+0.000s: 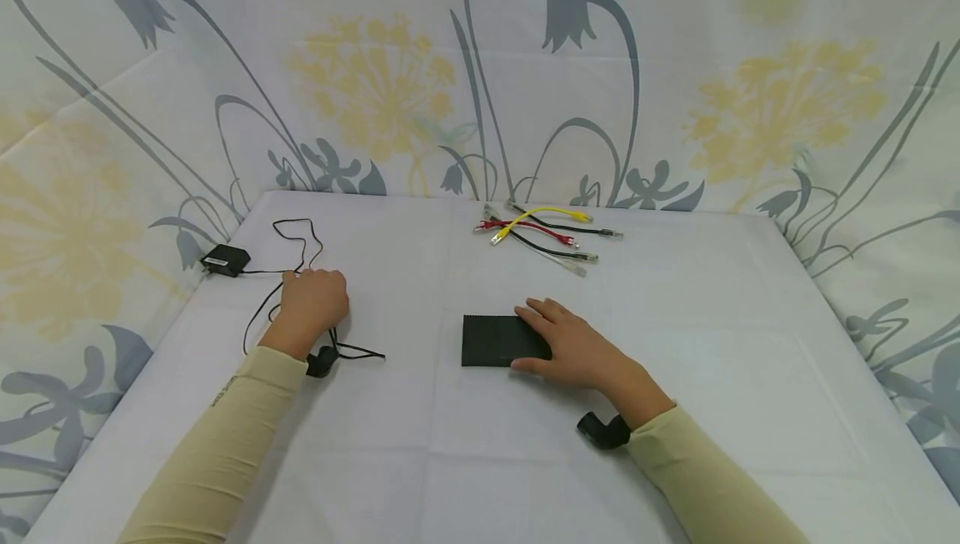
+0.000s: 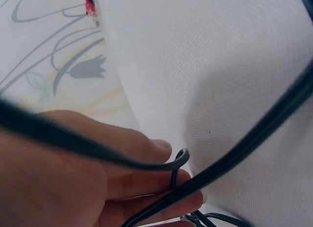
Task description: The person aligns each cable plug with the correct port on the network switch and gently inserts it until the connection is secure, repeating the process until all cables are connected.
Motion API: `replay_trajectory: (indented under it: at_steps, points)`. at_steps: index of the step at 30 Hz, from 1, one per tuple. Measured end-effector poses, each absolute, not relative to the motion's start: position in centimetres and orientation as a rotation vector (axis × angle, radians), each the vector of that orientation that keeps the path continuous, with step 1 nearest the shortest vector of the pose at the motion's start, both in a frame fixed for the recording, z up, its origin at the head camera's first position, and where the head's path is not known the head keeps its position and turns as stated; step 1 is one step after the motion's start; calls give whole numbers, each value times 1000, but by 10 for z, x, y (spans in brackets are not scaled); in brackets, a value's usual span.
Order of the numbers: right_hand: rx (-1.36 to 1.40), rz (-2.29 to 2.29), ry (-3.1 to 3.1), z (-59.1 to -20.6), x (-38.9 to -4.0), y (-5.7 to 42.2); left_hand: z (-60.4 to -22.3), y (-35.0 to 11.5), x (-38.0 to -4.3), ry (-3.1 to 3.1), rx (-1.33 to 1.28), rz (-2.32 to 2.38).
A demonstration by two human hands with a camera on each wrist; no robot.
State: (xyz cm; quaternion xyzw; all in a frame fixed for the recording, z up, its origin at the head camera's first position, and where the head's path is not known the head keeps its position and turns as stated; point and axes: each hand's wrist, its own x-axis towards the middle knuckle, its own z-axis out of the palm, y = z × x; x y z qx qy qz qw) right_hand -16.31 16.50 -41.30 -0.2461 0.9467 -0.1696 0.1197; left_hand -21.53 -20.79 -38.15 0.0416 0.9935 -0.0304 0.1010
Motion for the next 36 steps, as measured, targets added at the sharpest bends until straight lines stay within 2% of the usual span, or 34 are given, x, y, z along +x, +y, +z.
replay_trajectory:
  at_steps: [25, 36]
  points:
    - [-645, -625, 2706, -418, -168, 169, -372, -219, -216, 3269, 67, 66]
    - [-625, -638, 2700, -416, -169, 170, -366, -212, -213, 3354, 108, 509]
